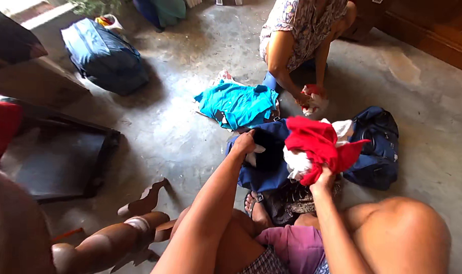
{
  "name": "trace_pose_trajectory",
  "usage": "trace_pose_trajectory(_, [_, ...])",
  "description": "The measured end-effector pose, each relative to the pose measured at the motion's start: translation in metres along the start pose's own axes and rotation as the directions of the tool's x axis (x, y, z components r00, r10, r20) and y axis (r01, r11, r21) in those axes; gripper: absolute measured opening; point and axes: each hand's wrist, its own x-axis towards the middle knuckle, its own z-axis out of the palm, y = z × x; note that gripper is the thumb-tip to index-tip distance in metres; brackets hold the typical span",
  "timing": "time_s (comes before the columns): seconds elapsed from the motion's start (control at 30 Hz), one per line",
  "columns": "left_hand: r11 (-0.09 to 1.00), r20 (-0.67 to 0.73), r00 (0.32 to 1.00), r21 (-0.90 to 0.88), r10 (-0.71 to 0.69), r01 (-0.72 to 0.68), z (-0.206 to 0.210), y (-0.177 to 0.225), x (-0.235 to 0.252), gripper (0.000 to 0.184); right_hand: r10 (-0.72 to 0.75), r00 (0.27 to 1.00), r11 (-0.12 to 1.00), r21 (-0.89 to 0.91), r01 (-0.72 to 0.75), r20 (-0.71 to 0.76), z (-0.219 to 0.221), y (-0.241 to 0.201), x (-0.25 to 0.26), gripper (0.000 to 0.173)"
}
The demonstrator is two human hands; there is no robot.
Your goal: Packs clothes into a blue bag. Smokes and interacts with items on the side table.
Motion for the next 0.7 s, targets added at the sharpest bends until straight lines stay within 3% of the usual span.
trace_pose_trajectory(0.07, [0.998,-0.036,0.998,-0.019,0.055,-0.055,0.004,-0.003,-0.002,0.073,-0.237,0.963,0.959,-0.126,0.253,0.127,0.021,0.015,-0.027,0.044])
trace_pose_trajectory(0.13, [0.975,-0.220,0.958,-0.081,0.183,-0.205,0.014,-0.017,-0.007,0.046,-0.331,0.886,0.803,-0.396,0.446,0.326,0.035,0.051,-0.037,0.064])
trace_pose_trajectory(0.17, [0.968,-0.282,0.943,-0.121,0.178,-0.219,0.021,-0.022,-0.012,0.040,-0.233,0.870,0.692,-0.554,0.462,0.435,0.039,0.070,-0.039,0.069])
trace_pose_trajectory(0.2, [0.987,0.019,1.000,-0.160,0.022,-0.019,-0.003,-0.009,-0.021,0.047,-0.027,0.853,0.542,-0.709,0.450,0.521,0.040,0.086,-0.040,0.073])
trace_pose_trajectory(0.27, [0.988,-0.089,0.991,-0.114,0.098,-0.108,0.009,-0.015,-0.009,0.060,0.480,0.711,0.156,-0.848,0.507,0.514,0.048,0.109,-0.027,0.071])
trace_pose_trajectory(0.3, [0.992,-0.027,0.993,-0.052,0.112,-0.114,0.007,-0.008,-0.011,0.066,0.635,0.621,0.053,-0.829,0.557,0.459,0.052,0.116,-0.018,0.066])
trace_pose_trajectory(0.33, [0.995,0.046,0.994,-0.005,0.095,-0.095,0.004,0.003,-0.016,0.067,0.724,0.545,0.040,-0.815,0.578,0.423,0.055,0.117,-0.007,0.058])
trace_pose_trajectory(0.37, [0.996,0.089,0.993,0.036,0.075,-0.079,0.003,0.013,-0.018,0.065,0.746,0.514,0.123,-0.846,0.519,0.423,0.059,0.116,0.006,0.050])
trace_pose_trajectory(0.4, [0.994,0.112,0.992,0.075,0.067,-0.075,0.001,0.023,-0.019,0.062,0.700,0.558,0.329,-0.895,0.302,0.446,0.061,0.114,0.019,0.041])
trace_pose_trajectory(0.43, [0.991,0.123,0.990,0.110,0.069,-0.083,0.000,0.030,-0.020,0.061,0.636,0.659,0.536,-0.844,-0.002,0.402,0.065,0.113,0.030,0.037])
trace_pose_trajectory(0.47, [0.986,0.129,0.989,0.137,0.077,-0.094,0.001,0.034,-0.021,0.061,0.576,0.774,0.667,-0.699,-0.258,0.264,0.076,0.109,0.040,0.040])
trace_pose_trajectory(0.5, [0.982,0.129,0.988,0.154,0.088,-0.108,0.003,0.037,-0.020,0.059,0.487,0.870,0.761,-0.526,-0.380,0.075,0.092,0.102,0.050,0.044])
trace_pose_trajectory(0.53, [0.979,0.128,0.987,0.168,0.093,-0.115,0.002,0.040,-0.018,0.059,0.364,0.928,0.832,-0.421,-0.360,-0.075,0.107,0.097,0.060,0.045])
trace_pose_trajectory(0.57, [0.978,0.122,0.988,0.179,0.090,-0.112,-0.001,0.043,-0.015,0.060,0.230,0.966,0.861,-0.438,-0.258,-0.117,0.117,0.097,0.070,0.047])
trace_pose_trajectory(0.6, [0.978,0.113,0.990,0.182,0.079,-0.099,-0.003,0.044,-0.013,0.064,0.115,0.993,0.793,-0.599,-0.110,-0.030,0.117,0.104,0.078,0.053])
trace_pose_trajectory(0.63, [0.981,0.093,0.994,0.179,0.062,-0.078,-0.005,0.042,-0.009,0.069,0.074,0.985,0.580,-0.810,0.086,0.157,0.108,0.111,0.083,0.057])
trace_pose_trajectory(0.67, [0.986,0.061,0.997,0.160,0.044,-0.054,-0.007,0.037,-0.006,0.073,0.190,0.917,0.296,-0.911,0.287,0.351,0.097,0.111,0.084,0.059])
trace_pose_trajectory(0.7, [0.989,0.029,0.999,0.143,0.022,-0.026,-0.010,0.031,-0.001,0.075,0.438,0.792,0.076,-0.896,0.438,0.424,0.094,0.098,0.084,0.063])
